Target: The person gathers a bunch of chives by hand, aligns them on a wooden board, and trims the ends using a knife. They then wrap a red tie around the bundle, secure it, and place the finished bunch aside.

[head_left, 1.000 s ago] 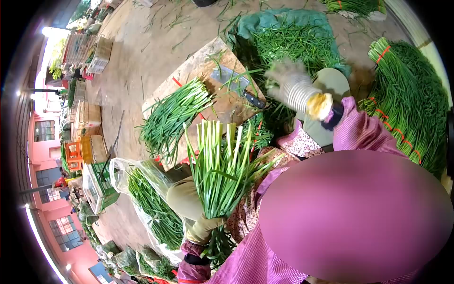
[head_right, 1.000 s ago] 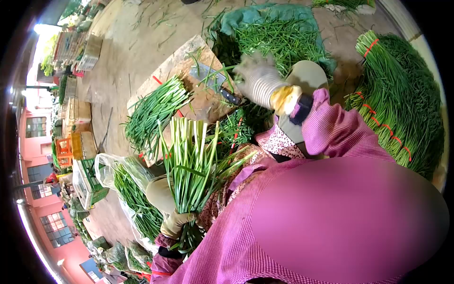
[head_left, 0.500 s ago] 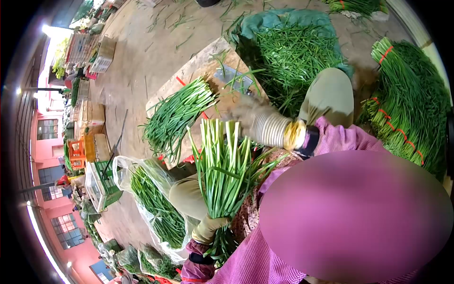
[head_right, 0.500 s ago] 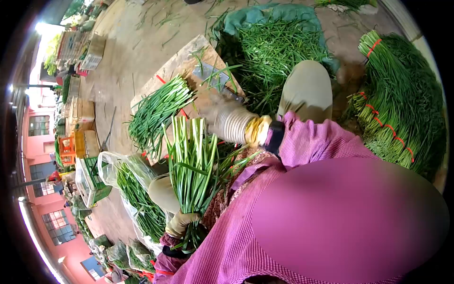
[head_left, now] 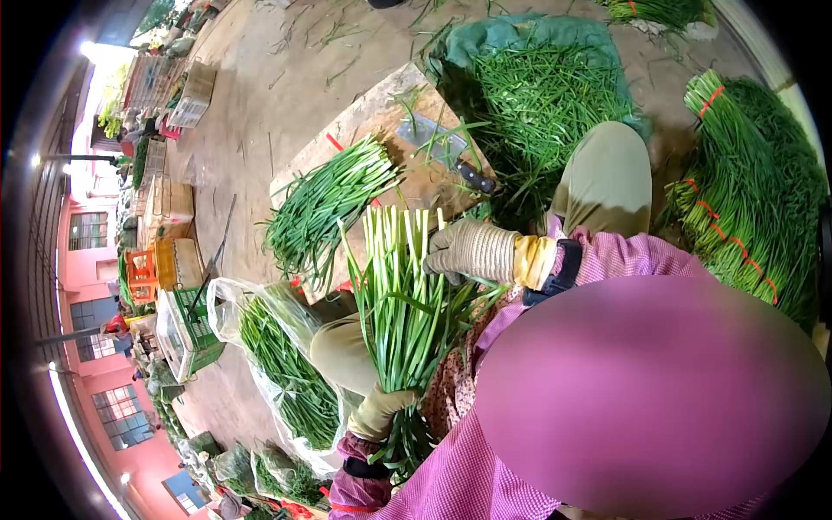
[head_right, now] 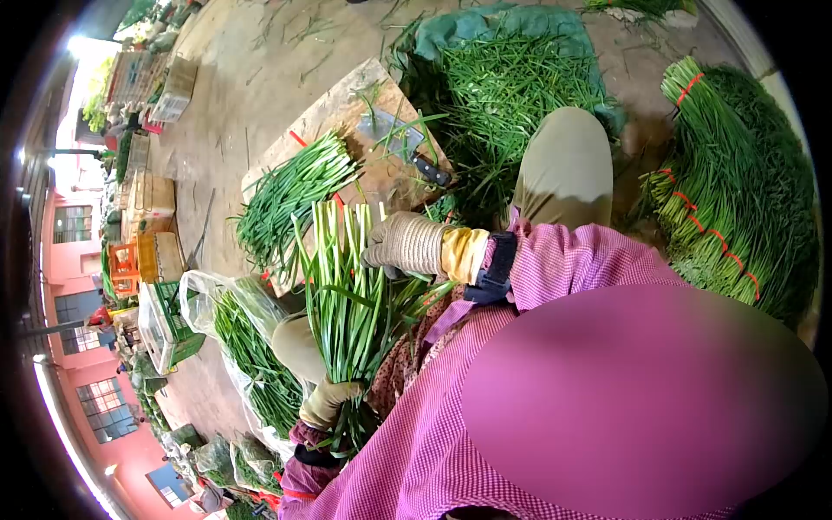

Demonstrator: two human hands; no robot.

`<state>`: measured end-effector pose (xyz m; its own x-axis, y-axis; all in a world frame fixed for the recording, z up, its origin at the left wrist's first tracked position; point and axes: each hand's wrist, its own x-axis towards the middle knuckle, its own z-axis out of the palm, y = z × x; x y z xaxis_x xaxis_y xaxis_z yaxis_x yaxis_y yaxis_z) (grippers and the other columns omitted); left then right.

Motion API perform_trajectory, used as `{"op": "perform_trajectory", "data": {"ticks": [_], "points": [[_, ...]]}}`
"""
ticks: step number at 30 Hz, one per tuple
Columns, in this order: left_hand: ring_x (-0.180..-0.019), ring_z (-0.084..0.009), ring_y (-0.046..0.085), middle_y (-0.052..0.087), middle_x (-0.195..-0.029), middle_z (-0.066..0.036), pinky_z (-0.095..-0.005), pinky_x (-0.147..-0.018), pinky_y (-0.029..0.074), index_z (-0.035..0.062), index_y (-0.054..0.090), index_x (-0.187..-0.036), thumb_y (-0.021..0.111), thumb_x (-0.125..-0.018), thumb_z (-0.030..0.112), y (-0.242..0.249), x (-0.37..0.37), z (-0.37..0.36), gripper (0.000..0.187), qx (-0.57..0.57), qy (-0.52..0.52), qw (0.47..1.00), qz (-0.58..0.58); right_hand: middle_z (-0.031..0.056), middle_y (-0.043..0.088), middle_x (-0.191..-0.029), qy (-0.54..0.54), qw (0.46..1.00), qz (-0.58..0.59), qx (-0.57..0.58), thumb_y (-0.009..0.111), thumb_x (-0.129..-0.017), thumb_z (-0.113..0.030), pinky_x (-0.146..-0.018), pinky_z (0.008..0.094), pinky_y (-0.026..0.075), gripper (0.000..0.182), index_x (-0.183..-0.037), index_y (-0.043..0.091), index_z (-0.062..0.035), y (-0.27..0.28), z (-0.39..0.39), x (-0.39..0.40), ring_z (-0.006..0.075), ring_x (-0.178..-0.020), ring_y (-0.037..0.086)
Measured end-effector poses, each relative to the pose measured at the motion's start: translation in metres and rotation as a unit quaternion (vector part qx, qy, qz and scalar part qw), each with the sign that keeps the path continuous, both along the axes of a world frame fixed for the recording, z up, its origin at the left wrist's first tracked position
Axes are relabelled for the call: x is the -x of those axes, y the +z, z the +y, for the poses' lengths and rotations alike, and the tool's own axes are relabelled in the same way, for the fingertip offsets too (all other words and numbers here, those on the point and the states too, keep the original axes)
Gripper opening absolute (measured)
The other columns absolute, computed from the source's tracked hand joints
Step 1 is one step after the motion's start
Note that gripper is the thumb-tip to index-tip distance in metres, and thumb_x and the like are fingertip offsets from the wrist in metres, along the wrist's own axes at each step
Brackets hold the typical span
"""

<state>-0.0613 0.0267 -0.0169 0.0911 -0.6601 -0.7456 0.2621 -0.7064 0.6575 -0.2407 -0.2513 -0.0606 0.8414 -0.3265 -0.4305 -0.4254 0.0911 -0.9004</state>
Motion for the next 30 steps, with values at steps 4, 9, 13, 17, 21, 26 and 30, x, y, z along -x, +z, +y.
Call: {"op": "perform_trajectory", "data": {"ticks": [4, 9, 13, 17, 21, 26, 30], "points": [[-0.1, -0.0166, 0.059, 0.065, -0.115, -0.002, -0.0316, -0.091, 0.046, 0.0042, 0.055, -0.133, 0.079, -0.076, 0.013, -0.005, -0.008, 0.001, 0.063, 0.014, 0.008, 0.997, 0.076, 0.0075, 0.067, -0.074, -0.034, 0.989, 0.051, 0.133, 0.058, -0.094, -0.024, -0.048, 0.0356, 0.053, 0.021, -0.092, 0.067, -0.0061, 0.021, 0.002, 0.005, 0.0199, -0.062, 0.065], [-0.077, -0.0153, 0.061, 0.066, -0.092, -0.002, -0.029, -0.07, 0.052, 0.0016, 0.064, -0.114, 0.079, -0.075, 0.016, -0.014, -0.016, 0.006, 0.045, -0.028, -0.036, 0.999, 0.015, 0.0114, 0.063, -0.091, -0.07, 0.796, -0.009, 0.601, 0.056, -0.086, -0.016, -0.068, 0.0412, 0.056, 0.013, -0.091, 0.065, -0.008, -0.029, -0.038, 0.014, 0.0307, -0.08, 0.066], [-0.086, -0.0163, 0.061, 0.067, -0.099, -0.002, -0.0306, -0.081, 0.05, 0.0026, 0.062, -0.118, 0.075, -0.078, 0.012, -0.018, -0.025, 0.024, 0.043, -0.034, -0.053, 0.997, 0.055, 0.0134, 0.066, -0.075, -0.407, 0.824, 0.042, 0.391, 0.057, -0.092, -0.029, -0.06, 0.0426, 0.05, 0.027, -0.091, 0.061, -0.0023, -0.007, -0.112, 0.059, 0.0279, -0.061, 0.063], [-0.077, -0.0179, 0.062, 0.067, -0.088, -0.004, -0.0303, -0.071, 0.051, 0.0011, 0.066, -0.105, 0.073, -0.075, 0.018, -0.022, -0.021, 0.023, 0.035, -0.02, -0.034, 0.999, 0.002, 0.0124, 0.07, -0.076, -0.244, 0.968, 0.039, 0.048, 0.063, -0.088, -0.021, -0.052, 0.0361, 0.052, 0.021, -0.091, 0.068, -0.0005, -0.002, -0.097, 0.056, 0.0219, -0.058, 0.064], [-0.074, -0.0181, 0.062, 0.067, -0.086, -0.005, -0.0304, -0.071, 0.051, 0.0014, 0.068, -0.097, 0.072, -0.075, 0.019, -0.011, -0.015, 0.006, 0.029, -0.057, -0.025, 0.998, 0.02, 0.0031, 0.062, -0.067, -0.106, 0.98, -0.024, -0.166, 0.062, -0.095, -0.036, -0.043, 0.0248, 0.044, 0.029, -0.092, 0.065, -0.0067, -0.013, -0.012, 0.031, 0.0099, -0.048, 0.055], [-0.074, -0.0173, 0.062, 0.066, -0.084, -0.004, -0.0293, -0.07, 0.051, 0.0008, 0.065, -0.103, 0.075, -0.073, 0.011, -0.018, -0.028, 0.006, 0.033, -0.059, -0.057, 0.995, 0.055, 0.0021, 0.059, -0.066, -0.024, 0.987, -0.005, -0.162, 0.063, -0.094, -0.035, -0.041, 0.0269, 0.039, 0.029, -0.087, 0.062, -0.0066, -0.022, -0.01, 0.002, 0.0116, -0.046, 0.049], [-0.075, -0.0178, 0.064, 0.067, -0.084, -0.006, -0.03, -0.071, 0.052, -0.0007, 0.065, -0.103, 0.075, -0.072, 0.01, -0.014, -0.024, 0.004, 0.034, -0.081, 0.011, 0.992, 0.1, 0.0042, 0.058, -0.06, 0.013, 0.998, 0.027, 0.061, 0.062, -0.094, -0.036, -0.045, 0.0317, 0.045, 0.032, -0.091, 0.063, -0.0042, 0.008, -0.023, 0.009, 0.0149, -0.05, 0.055]]}}
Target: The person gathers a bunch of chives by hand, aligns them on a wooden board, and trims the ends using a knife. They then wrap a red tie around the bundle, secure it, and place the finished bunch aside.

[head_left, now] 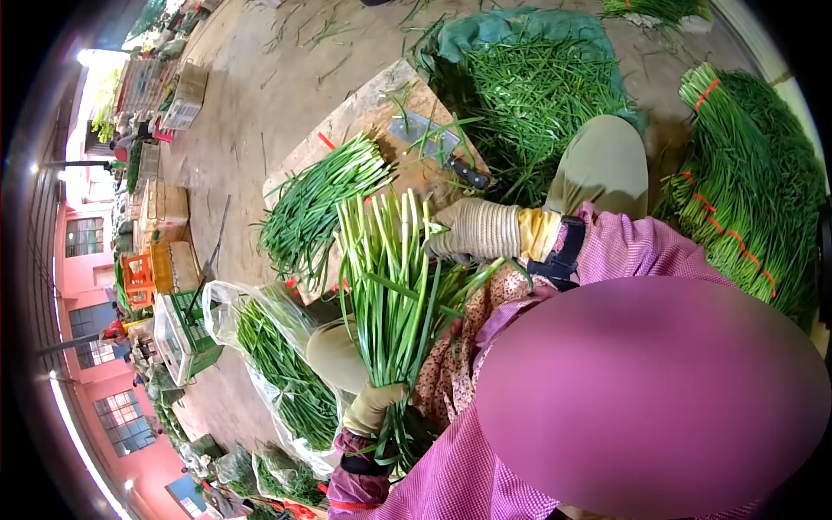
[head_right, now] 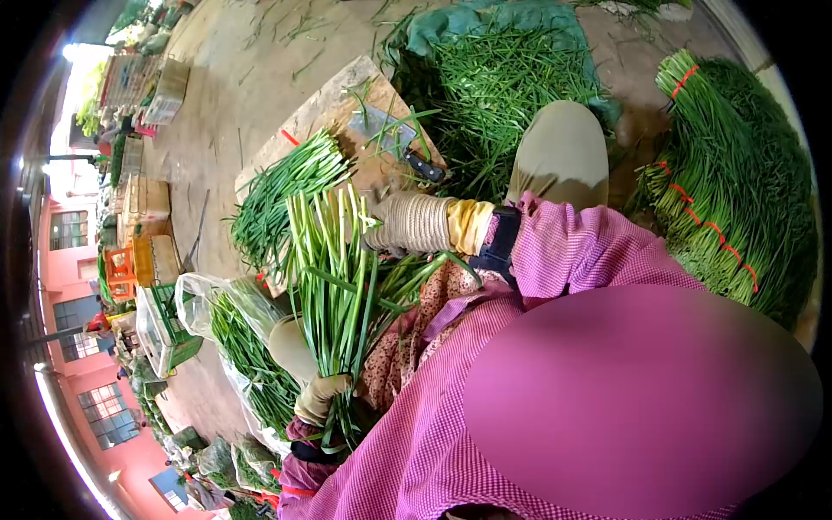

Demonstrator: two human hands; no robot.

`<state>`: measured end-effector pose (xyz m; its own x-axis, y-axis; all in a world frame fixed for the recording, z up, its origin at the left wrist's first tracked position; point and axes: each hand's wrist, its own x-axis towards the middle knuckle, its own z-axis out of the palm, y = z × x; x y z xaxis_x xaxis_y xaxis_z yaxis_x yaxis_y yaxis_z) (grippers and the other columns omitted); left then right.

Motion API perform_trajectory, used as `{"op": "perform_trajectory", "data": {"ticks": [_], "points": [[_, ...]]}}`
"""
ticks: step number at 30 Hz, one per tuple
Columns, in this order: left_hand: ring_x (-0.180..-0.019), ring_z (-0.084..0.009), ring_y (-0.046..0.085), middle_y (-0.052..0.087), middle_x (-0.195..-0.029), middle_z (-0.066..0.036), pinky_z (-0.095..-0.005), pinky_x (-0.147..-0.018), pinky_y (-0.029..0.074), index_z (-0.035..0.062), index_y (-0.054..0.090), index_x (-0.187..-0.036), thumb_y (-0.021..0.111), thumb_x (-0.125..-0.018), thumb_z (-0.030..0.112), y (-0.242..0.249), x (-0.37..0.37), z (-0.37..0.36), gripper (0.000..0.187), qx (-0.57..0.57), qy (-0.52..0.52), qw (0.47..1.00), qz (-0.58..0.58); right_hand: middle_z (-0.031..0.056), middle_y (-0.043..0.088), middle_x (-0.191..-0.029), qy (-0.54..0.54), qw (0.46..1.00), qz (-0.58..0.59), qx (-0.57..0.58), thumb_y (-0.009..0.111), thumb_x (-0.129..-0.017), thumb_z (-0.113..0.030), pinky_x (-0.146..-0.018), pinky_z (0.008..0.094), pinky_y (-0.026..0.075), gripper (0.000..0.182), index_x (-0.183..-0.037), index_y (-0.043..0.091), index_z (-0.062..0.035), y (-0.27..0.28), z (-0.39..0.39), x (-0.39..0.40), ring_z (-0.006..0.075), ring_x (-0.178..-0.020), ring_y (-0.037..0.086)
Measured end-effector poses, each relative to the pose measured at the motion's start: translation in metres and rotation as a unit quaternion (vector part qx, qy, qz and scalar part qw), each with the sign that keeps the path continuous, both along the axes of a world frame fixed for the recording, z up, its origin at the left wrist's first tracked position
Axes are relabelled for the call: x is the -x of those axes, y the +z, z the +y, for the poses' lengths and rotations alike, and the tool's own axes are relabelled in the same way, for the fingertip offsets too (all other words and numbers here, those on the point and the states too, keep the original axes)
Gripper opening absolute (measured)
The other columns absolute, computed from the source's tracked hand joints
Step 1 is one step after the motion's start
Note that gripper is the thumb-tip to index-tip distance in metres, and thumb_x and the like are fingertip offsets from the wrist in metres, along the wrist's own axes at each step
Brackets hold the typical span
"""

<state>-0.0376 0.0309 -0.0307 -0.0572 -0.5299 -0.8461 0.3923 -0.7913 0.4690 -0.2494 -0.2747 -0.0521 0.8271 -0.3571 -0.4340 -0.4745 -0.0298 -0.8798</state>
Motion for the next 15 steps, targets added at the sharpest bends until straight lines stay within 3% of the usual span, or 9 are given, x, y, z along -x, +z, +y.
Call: {"op": "perform_trajectory", "data": {"ticks": [1, 3, 4, 5, 6, 9, 11, 12, 15], "points": [[-0.075, -0.0178, 0.064, 0.067, -0.084, -0.006, -0.03, -0.071, 0.052, -0.0007, 0.065, -0.103, 0.075, -0.072, 0.01, 0.011, 0.008, -0.008, 0.034, 0.001, 0.0, 1.0, 0.002, 0.008, 0.062, -0.066, 0.103, 0.975, -0.08, 0.179, 0.059, -0.096, -0.037, -0.052, 0.0338, 0.05, 0.032, -0.095, 0.064, -0.0047, -0.038, -0.008, -0.004, 0.0178, -0.056, 0.06], [-0.074, -0.0205, 0.063, 0.066, -0.08, -0.007, -0.0325, -0.069, 0.053, 0.0009, 0.067, -0.092, 0.072, -0.078, 0.019, 0.028, 0.019, -0.022, 0.023, 0.009, 0.013, 0.998, -0.059, 0.0121, 0.065, -0.075, 0.015, 0.963, -0.225, 0.144, 0.056, -0.097, -0.034, -0.062, 0.0357, 0.053, 0.029, -0.1, 0.064, -0.0059, -0.09, -0.025, 0.003, 0.0226, -0.063, 0.065], [-0.074, -0.0204, 0.063, 0.065, -0.079, -0.007, -0.032, -0.068, 0.053, 0.0007, 0.067, -0.096, 0.073, -0.077, 0.022, 0.018, 0.01, -0.014, 0.029, 0.001, -0.019, 0.999, -0.048, 0.0146, 0.067, -0.083, -0.023, 0.802, -0.33, 0.497, 0.052, -0.098, -0.035, -0.069, 0.0391, 0.055, 0.031, -0.104, 0.064, -0.0066, -0.141, -0.045, -0.011, 0.0289, -0.069, 0.066], [-0.074, -0.0204, 0.063, 0.065, -0.079, -0.007, -0.032, -0.068, 0.053, 0.0007, 0.067, -0.096, 0.073, -0.077, 0.022, 0.014, 0.006, -0.011, 0.029, 0.0, -0.02, 0.999, -0.047, 0.0173, 0.067, -0.084, 0.002, 0.947, 0.071, 0.313, 0.051, -0.097, -0.038, -0.073, 0.0428, 0.055, 0.035, -0.106, 0.063, -0.0067, -0.051, -0.053, -0.001, 0.0329, -0.075, 0.066], [-0.073, -0.0201, 0.063, 0.064, -0.078, -0.006, -0.032, -0.067, 0.052, 0.0005, 0.067, -0.095, 0.073, -0.077, 0.022, 0.01, 0.003, -0.008, 0.029, 0.043, -0.036, 0.997, -0.053, 0.0183, 0.068, -0.086, -0.157, 0.935, 0.126, 0.291, 0.051, -0.095, -0.04, -0.075, 0.0449, 0.054, 0.037, -0.107, 0.063, -0.0074, -0.022, -0.054, 0.021, 0.0355, -0.079, 0.067], [-0.078, -0.0201, 0.065, 0.068, -0.091, -0.008, -0.031, -0.072, 0.054, -0.0028, 0.058, -0.122, 0.078, -0.075, 0.018, -0.03, -0.026, 0.022, 0.056, 0.1, -0.08, 0.991, -0.025, 0.0152, 0.068, -0.103, -0.168, 0.868, 0.234, 0.404, 0.053, -0.092, -0.036, -0.088, 0.0464, 0.05, 0.033, -0.109, 0.065, -0.011, -0.024, -0.084, 0.043, 0.0332, -0.101, 0.064], [-0.075, -0.0211, 0.066, 0.068, -0.089, -0.008, -0.0324, -0.069, 0.055, -0.0025, 0.059, -0.121, 0.081, -0.075, 0.024, -0.024, -0.02, 0.015, 0.057, 0.099, -0.042, 0.992, 0.072, 0.0137, 0.062, -0.121, -0.024, 0.817, 0.215, 0.535, 0.055, -0.091, -0.04, -0.103, 0.0496, 0.038, 0.037, -0.112, 0.064, -0.0105, -0.026, -0.064, 0.04, 0.032, -0.121, 0.052], [-0.074, -0.0217, 0.066, 0.068, -0.087, -0.009, -0.0327, -0.067, 0.055, -0.0027, 0.059, -0.12, 0.081, -0.075, 0.024, 0.001, -0.008, 0.011, 0.057, 0.059, 0.01, 0.998, 0.033, 0.0144, 0.056, -0.128, 0.014, 0.897, 0.166, 0.408, 0.058, -0.088, -0.046, -0.111, 0.0518, 0.025, 0.045, -0.115, 0.064, -0.0096, -0.022, -0.053, 0.031, 0.0334, -0.129, 0.043], [-0.075, -0.0218, 0.067, 0.068, -0.086, -0.009, -0.0322, -0.068, 0.055, -0.0029, 0.06, -0.119, 0.082, -0.074, 0.023, 0.008, -0.001, 0.002, 0.057, 0.064, 0.028, 0.997, 0.037, 0.0232, 0.055, -0.135, 0.151, 0.963, 0.057, 0.217, 0.061, -0.086, -0.057, -0.109, 0.0489, 0.036, 0.069, -0.137, 0.055, -0.0103, -0.047, -0.008, -0.001, 0.0409, -0.129, 0.048]]}}
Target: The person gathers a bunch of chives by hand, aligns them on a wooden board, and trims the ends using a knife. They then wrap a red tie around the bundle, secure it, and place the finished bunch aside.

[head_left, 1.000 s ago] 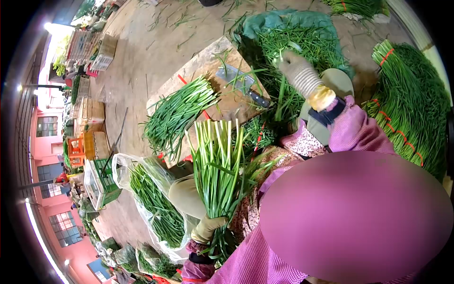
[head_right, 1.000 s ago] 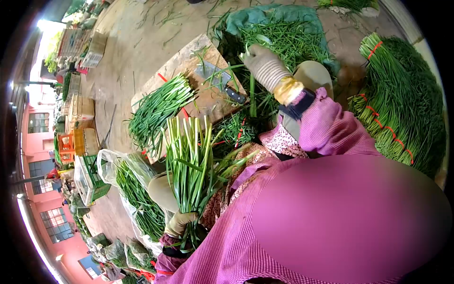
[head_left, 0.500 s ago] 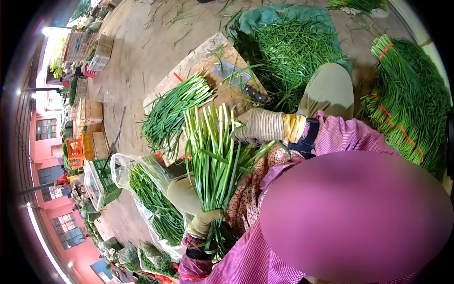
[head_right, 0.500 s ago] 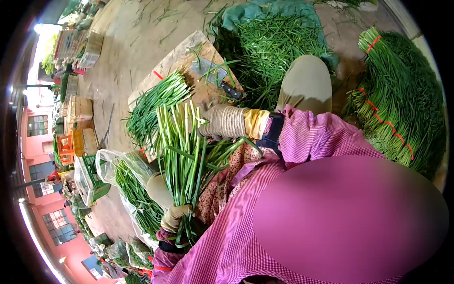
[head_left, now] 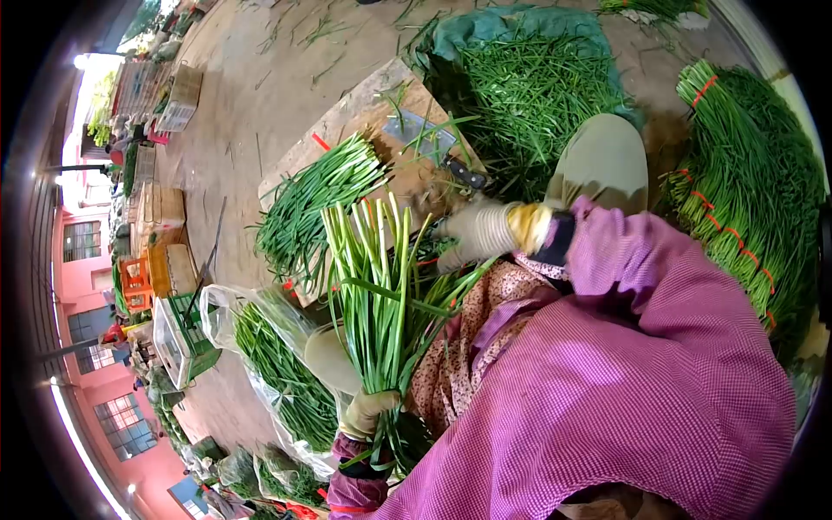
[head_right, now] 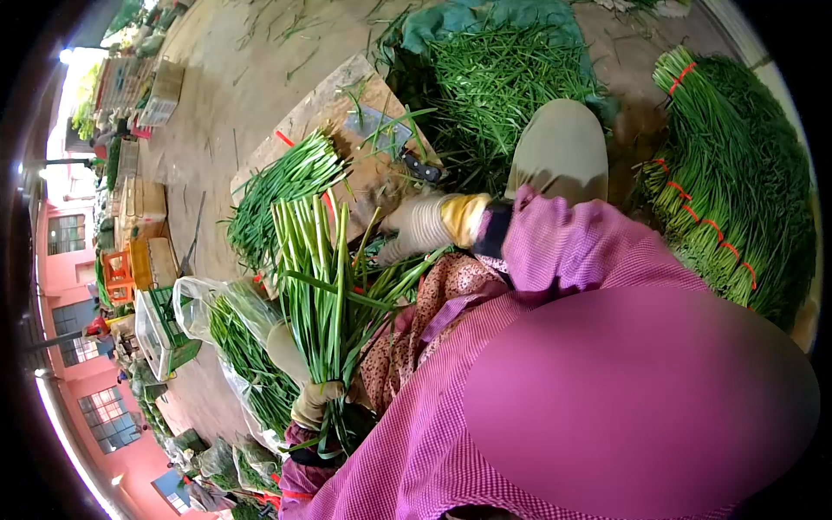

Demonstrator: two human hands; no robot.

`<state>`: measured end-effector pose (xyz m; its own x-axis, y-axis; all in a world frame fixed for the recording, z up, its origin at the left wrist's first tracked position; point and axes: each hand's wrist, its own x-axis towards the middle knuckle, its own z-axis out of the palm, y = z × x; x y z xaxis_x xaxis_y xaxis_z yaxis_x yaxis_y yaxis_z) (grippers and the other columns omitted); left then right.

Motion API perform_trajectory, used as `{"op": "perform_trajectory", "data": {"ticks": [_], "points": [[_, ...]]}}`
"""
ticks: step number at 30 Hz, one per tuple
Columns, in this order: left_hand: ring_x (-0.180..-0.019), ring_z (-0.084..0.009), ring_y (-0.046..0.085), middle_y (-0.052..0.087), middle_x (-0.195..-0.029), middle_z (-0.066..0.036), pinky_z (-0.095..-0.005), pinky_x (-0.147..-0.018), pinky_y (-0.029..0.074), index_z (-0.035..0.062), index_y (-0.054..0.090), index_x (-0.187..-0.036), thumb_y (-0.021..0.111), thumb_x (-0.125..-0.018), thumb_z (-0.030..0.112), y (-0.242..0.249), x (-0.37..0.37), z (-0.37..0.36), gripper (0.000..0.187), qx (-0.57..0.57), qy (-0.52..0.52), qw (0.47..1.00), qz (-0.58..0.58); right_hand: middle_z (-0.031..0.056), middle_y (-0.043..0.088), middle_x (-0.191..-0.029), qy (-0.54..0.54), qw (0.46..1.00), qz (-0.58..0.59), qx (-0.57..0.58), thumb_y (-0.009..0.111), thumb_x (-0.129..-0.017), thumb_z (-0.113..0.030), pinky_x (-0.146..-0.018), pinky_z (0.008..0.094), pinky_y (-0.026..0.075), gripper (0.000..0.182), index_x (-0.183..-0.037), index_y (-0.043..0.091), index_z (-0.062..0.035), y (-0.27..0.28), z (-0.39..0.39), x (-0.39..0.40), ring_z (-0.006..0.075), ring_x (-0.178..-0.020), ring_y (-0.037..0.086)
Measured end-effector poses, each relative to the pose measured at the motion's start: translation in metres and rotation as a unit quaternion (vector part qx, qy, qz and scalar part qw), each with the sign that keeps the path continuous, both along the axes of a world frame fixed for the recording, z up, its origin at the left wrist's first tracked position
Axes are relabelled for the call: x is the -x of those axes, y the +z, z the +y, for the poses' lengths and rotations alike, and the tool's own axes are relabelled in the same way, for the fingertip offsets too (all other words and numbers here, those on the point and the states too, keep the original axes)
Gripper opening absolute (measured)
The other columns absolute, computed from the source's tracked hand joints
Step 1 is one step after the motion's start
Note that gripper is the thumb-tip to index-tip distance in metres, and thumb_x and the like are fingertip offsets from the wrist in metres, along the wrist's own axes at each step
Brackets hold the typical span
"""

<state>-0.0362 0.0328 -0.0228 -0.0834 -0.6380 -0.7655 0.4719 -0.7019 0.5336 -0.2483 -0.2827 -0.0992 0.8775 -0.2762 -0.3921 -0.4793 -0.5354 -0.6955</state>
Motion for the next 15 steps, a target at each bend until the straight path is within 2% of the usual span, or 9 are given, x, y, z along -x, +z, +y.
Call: {"op": "perform_trajectory", "data": {"ticks": [2, 4, 6, 7, 8, 10, 12, 14, 15], "points": [[-0.074, -0.0226, 0.066, 0.068, -0.086, -0.009, -0.0333, -0.069, 0.056, -0.0033, 0.06, -0.119, 0.082, -0.073, 0.022, -0.011, -0.01, 0.005, 0.057, 0.014, -0.047, 0.998, -0.025, 0.0175, 0.067, -0.118, 0.008, 0.984, -0.021, -0.177, 0.067, -0.085, -0.044, -0.096, 0.0411, 0.049, 0.054, -0.126, 0.064, -0.0083, 0.011, 0.022, -0.015, 0.033, -0.108, 0.064], [-0.074, -0.0227, 0.065, 0.068, -0.085, -0.01, -0.0332, -0.069, 0.054, -0.0033, 0.061, -0.118, 0.082, -0.073, 0.026, -0.002, -0.004, 0.0, 0.058, 0.021, -0.045, 0.999, -0.004, 0.0126, 0.069, -0.111, 0.04, 0.992, 0.003, -0.118, 0.067, -0.084, -0.028, -0.084, 0.0381, 0.053, 0.038, -0.116, 0.068, -0.0071, 0.017, 0.025, -0.022, 0.0291, -0.097, 0.067], [-0.074, -0.0223, 0.064, 0.067, -0.084, -0.01, -0.0327, -0.068, 0.052, -0.0032, 0.061, -0.116, 0.082, -0.073, 0.027, -0.007, -0.011, 0.01, 0.057, 0.023, -0.05, 0.998, -0.021, 0.0095, 0.069, -0.101, 0.084, 0.975, -0.191, 0.076, 0.064, -0.081, -0.016, -0.076, 0.0363, 0.054, 0.03, -0.108, 0.071, -0.0074, -0.051, 0.004, -0.03, 0.0275, -0.092, 0.067], [-0.074, -0.0219, 0.063, 0.066, -0.083, -0.01, -0.0323, -0.068, 0.051, -0.0032, 0.061, -0.115, 0.082, -0.073, 0.029, -0.011, -0.014, 0.015, 0.056, 0.028, -0.056, 0.997, -0.037, 0.008, 0.068, -0.097, 0.149, 0.892, -0.161, 0.395, 0.061, -0.08, -0.01, -0.076, 0.0353, 0.055, 0.023, -0.099, 0.072, -0.0066, -0.011, -0.01, -0.013, 0.0267, -0.092, 0.066], [-0.074, -0.0219, 0.063, 0.066, -0.083, -0.01, -0.0323, -0.068, 0.051, -0.0032, 0.061, -0.115, 0.082, -0.073, 0.029, -0.018, -0.017, 0.017, 0.056, 0.029, -0.056, 0.997, -0.036, 0.0083, 0.068, -0.094, 0.12, 0.927, -0.165, 0.316, 0.06, -0.082, -0.011, -0.075, 0.036, 0.055, 0.016, -0.093, 0.071, -0.0072, -0.014, -0.035, -0.009, 0.0276, -0.088, 0.067], [-0.06, -0.0208, 0.054, 0.06, -0.075, -0.008, -0.0372, -0.056, 0.046, -0.0011, 0.062, -0.098, 0.075, -0.081, 0.016, -0.029, -0.021, 0.021, 0.027, 0.11, -0.071, 0.991, 0.006, 0.0066, 0.071, -0.093, -0.083, 0.946, 0.062, 0.306, 0.057, -0.089, -0.02, -0.081, 0.0402, 0.054, 0.019, -0.099, 0.071, -0.0139, -0.003, -0.075, 0.009, 0.0282, -0.081, 0.069], [-0.064, -0.0206, 0.056, 0.062, -0.077, -0.008, -0.0355, -0.059, 0.047, -0.0012, 0.062, -0.099, 0.076, -0.079, 0.019, -0.02, -0.016, 0.023, 0.032, 0.093, -0.045, 0.995, 0.002, 0.0094, 0.071, -0.103, -0.128, 0.864, 0.155, 0.462, 0.056, -0.092, -0.03, -0.096, 0.0462, 0.047, 0.025, -0.105, 0.072, -0.0166, -0.006, -0.106, 0.046, 0.0269, -0.09, 0.07], [-0.071, -0.0201, 0.06, 0.064, -0.082, -0.008, -0.032, -0.066, 0.048, -0.0013, 0.064, -0.103, 0.079, -0.075, 0.027, -0.013, -0.012, 0.021, 0.043, 0.058, -0.001, 0.998, -0.006, 0.0128, 0.072, -0.097, -0.181, 0.753, 0.039, 0.631, 0.056, -0.092, -0.044, -0.088, 0.0439, 0.05, 0.035, -0.102, 0.073, -0.0146, -0.001, -0.097, 0.058, 0.0286, -0.086, 0.07], [-0.072, -0.0195, 0.06, 0.064, -0.082, -0.007, -0.0311, -0.065, 0.048, -0.0016, 0.063, -0.103, 0.079, -0.075, 0.024, -0.025, -0.024, 0.027, 0.041, 0.048, -0.024, 0.999, 0.007, 0.0128, 0.072, -0.093, -0.183, 0.88, 0.126, 0.419, 0.055, -0.092, -0.051, -0.084, 0.0435, 0.051, 0.043, -0.101, 0.073, -0.0129, 0.013, -0.088, 0.051, 0.0291, -0.084, 0.07]]}}
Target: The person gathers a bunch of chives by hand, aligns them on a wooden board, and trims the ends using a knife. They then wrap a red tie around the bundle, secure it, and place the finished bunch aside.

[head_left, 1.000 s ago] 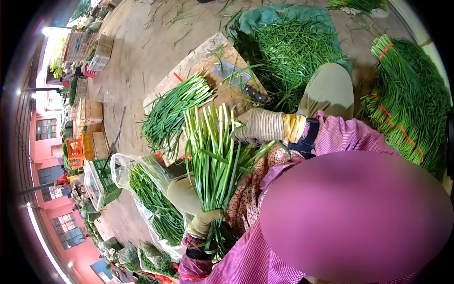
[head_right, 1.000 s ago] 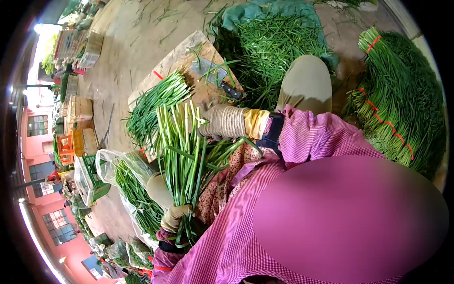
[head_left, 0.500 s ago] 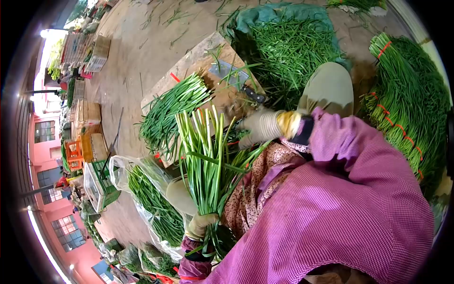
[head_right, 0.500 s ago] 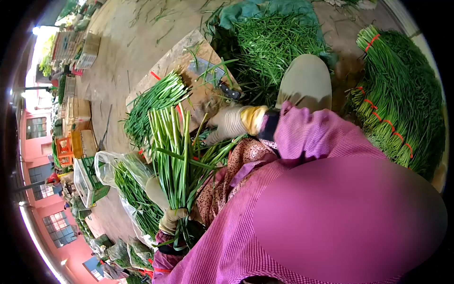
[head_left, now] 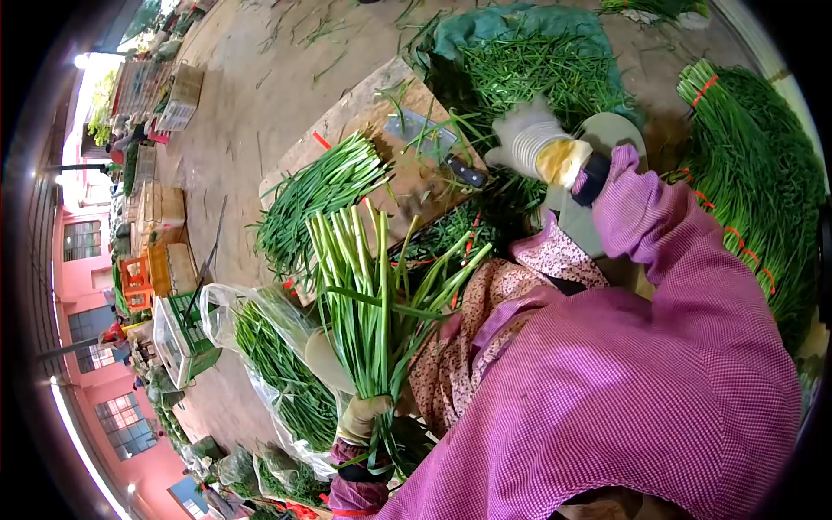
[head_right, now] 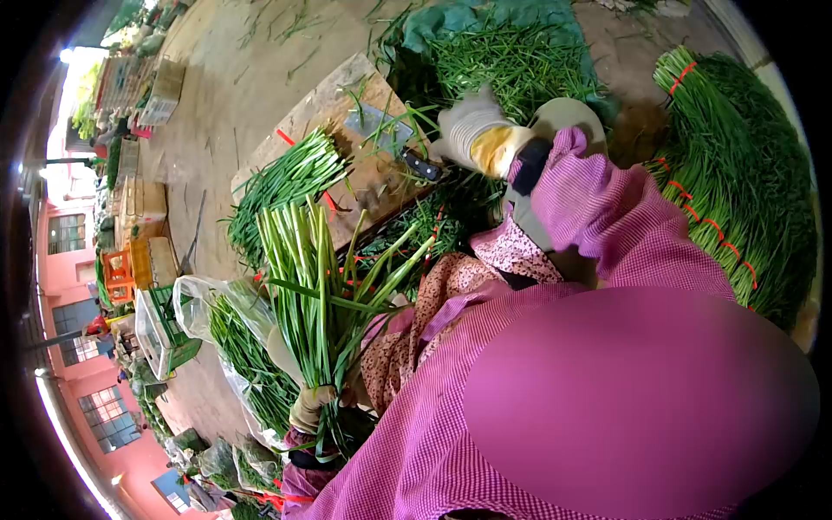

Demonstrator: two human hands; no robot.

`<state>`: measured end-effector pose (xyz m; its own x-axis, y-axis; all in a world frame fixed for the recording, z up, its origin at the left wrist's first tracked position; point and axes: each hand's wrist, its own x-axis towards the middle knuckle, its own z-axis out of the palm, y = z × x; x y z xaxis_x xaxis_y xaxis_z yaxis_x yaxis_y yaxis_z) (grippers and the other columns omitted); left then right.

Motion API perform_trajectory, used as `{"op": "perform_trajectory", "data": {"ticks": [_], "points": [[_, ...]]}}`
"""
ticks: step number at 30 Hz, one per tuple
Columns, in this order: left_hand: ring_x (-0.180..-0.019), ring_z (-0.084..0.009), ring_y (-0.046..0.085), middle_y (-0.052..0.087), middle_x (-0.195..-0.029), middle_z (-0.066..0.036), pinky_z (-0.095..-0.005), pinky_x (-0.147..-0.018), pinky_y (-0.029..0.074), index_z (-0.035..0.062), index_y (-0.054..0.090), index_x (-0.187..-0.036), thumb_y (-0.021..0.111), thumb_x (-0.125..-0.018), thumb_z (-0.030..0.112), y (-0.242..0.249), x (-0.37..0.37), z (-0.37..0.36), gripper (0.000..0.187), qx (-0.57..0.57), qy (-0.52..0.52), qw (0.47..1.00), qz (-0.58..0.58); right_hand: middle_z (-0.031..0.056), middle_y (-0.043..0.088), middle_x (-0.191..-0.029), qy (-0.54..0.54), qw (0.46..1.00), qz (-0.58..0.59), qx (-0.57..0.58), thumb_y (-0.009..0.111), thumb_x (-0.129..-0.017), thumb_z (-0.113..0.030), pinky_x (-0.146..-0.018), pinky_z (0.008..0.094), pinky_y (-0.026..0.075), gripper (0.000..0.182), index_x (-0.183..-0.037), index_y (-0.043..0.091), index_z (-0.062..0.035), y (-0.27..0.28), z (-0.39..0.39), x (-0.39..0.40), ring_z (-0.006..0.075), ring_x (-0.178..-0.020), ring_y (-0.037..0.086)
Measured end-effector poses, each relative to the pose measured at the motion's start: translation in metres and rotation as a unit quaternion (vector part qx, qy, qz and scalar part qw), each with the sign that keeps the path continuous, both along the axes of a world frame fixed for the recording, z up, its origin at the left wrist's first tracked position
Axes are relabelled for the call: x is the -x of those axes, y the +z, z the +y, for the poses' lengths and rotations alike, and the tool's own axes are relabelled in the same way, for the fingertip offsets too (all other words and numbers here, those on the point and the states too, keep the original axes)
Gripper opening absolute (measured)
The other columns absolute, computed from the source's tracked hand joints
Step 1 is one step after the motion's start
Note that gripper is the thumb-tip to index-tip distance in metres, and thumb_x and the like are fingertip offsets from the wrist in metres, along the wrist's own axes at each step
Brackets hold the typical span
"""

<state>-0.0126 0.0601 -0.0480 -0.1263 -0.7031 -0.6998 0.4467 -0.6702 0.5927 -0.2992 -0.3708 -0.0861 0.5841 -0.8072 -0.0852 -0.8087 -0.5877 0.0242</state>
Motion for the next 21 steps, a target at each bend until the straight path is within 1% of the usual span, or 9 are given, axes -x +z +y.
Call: {"op": "perform_trajectory", "data": {"ticks": [1, 2, 3, 4, 8, 9, 11, 15, 21], "points": [[-0.072, -0.0195, 0.06, 0.064, -0.082, -0.007, -0.0311, -0.065, 0.048, -0.0016, 0.063, -0.103, 0.079, -0.075, 0.024, -0.011, -0.011, 0.007, 0.041, -0.001, -0.001, 1.0, 0.0, 0.0129, 0.073, -0.088, -0.042, 0.965, 0.02, -0.257, 0.053, -0.092, -0.057, -0.079, 0.0431, 0.052, 0.051, -0.099, 0.073, -0.0112, 0.035, 0.021, -0.012, 0.0296, -0.082, 0.07], [-0.073, -0.0194, 0.061, 0.064, -0.084, -0.007, -0.0309, -0.065, 0.049, -0.0018, 0.063, -0.105, 0.079, -0.075, 0.022, -0.021, -0.021, 0.014, 0.041, -0.004, -0.024, 0.999, -0.025, 0.0095, 0.07, -0.075, -0.016, 0.952, -0.054, -0.301, 0.052, -0.094, -0.059, -0.069, 0.0417, 0.052, 0.055, -0.09, 0.073, -0.0082, 0.013, 0.031, -0.01, 0.0272, -0.076, 0.069], [-0.073, -0.0193, 0.061, 0.065, -0.085, -0.007, -0.0308, -0.065, 0.049, -0.0019, 0.062, -0.106, 0.079, -0.075, 0.02, -0.025, -0.026, 0.018, 0.042, -0.006, -0.046, 0.998, -0.05, 0.0075, 0.067, -0.071, -0.019, 0.895, -0.135, -0.424, 0.054, -0.093, -0.061, -0.065, 0.0381, 0.051, 0.058, -0.084, 0.071, -0.0061, 0.025, 0.046, -0.011, 0.0222, -0.072, 0.068], [-0.073, -0.0192, 0.062, 0.065, -0.086, -0.008, -0.0308, -0.066, 0.05, -0.0022, 0.063, -0.107, 0.079, -0.074, 0.017, -0.012, -0.014, 0.01, 0.041, -0.01, 0.019, 1.0, 0.0, 0.007, 0.065, -0.067, -0.012, 0.782, -0.283, -0.556, 0.055, -0.091, -0.064, -0.063, 0.0335, 0.051, 0.063, -0.079, 0.07, -0.0036, -0.024, 0.056, -0.011, 0.0188, -0.068, 0.067], [-0.074, -0.0197, 0.063, 0.067, -0.086, -0.008, -0.0306, -0.067, 0.051, -0.0023, 0.063, -0.108, 0.081, -0.073, 0.016, 0.015, 0.003, -0.011, 0.043, -0.003, 0.052, 0.998, -0.034, 0.0149, 0.072, -0.083, -0.122, 0.682, -0.283, -0.664, 0.046, -0.088, -0.075, -0.072, 0.0365, 0.057, 0.081, -0.088, 0.071, 0.0029, -0.021, 0.088, -0.006, 0.0236, -0.074, 0.071], [-0.074, -0.0197, 0.063, 0.067, -0.086, -0.008, -0.0306, -0.067, 0.051, -0.0023, 0.063, -0.108, 0.081, -0.073, 0.016, 0.02, 0.004, -0.015, 0.043, -0.003, 0.05, 0.998, -0.034, 0.0182, 0.072, -0.091, -0.111, 0.594, -0.299, -0.738, 0.047, -0.087, -0.076, -0.079, 0.0405, 0.058, 0.085, -0.098, 0.069, 0.0053, -0.045, 0.092, -0.007, 0.0261, -0.081, 0.071], [-0.075, -0.0206, 0.064, 0.067, -0.087, -0.008, -0.031, -0.068, 0.052, -0.0022, 0.063, -0.108, 0.081, -0.073, 0.015, 0.025, 0.004, -0.021, 0.043, 0.006, 0.024, 0.997, -0.073, 0.0202, 0.07, -0.095, -0.112, 0.532, -0.319, -0.776, 0.048, -0.082, -0.081, -0.076, 0.039, 0.058, 0.093, -0.11, 0.064, 0.0064, -0.036, 0.117, -0.018, 0.0294, -0.084, 0.07], [-0.077, -0.021, 0.066, 0.069, -0.089, -0.008, -0.0315, -0.071, 0.053, -0.0021, 0.064, -0.109, 0.079, -0.073, 0.012, 0.036, 0.014, -0.028, 0.042, -0.038, 0.043, 0.991, -0.12, 0.0159, 0.07, -0.08, -0.151, 0.537, -0.367, -0.745, 0.062, -0.095, -0.044, -0.064, 0.0365, 0.059, 0.049, -0.098, 0.066, 0.0047, -0.031, 0.132, -0.045, 0.0251, -0.07, 0.069], [-0.078, -0.0195, 0.066, 0.069, -0.09, -0.007, -0.0306, -0.072, 0.054, -0.0009, 0.064, -0.11, 0.074, -0.072, 0.008, 0.021, 0.003, -0.016, 0.041, -0.022, 0.017, 0.992, -0.125, 0.0153, 0.07, -0.077, -0.104, 0.489, -0.37, -0.783, 0.065, -0.094, -0.027, -0.065, 0.0362, 0.059, 0.034, -0.084, 0.068, 0.0061, -0.036, 0.118, -0.029, 0.0237, -0.07, 0.069]]}}
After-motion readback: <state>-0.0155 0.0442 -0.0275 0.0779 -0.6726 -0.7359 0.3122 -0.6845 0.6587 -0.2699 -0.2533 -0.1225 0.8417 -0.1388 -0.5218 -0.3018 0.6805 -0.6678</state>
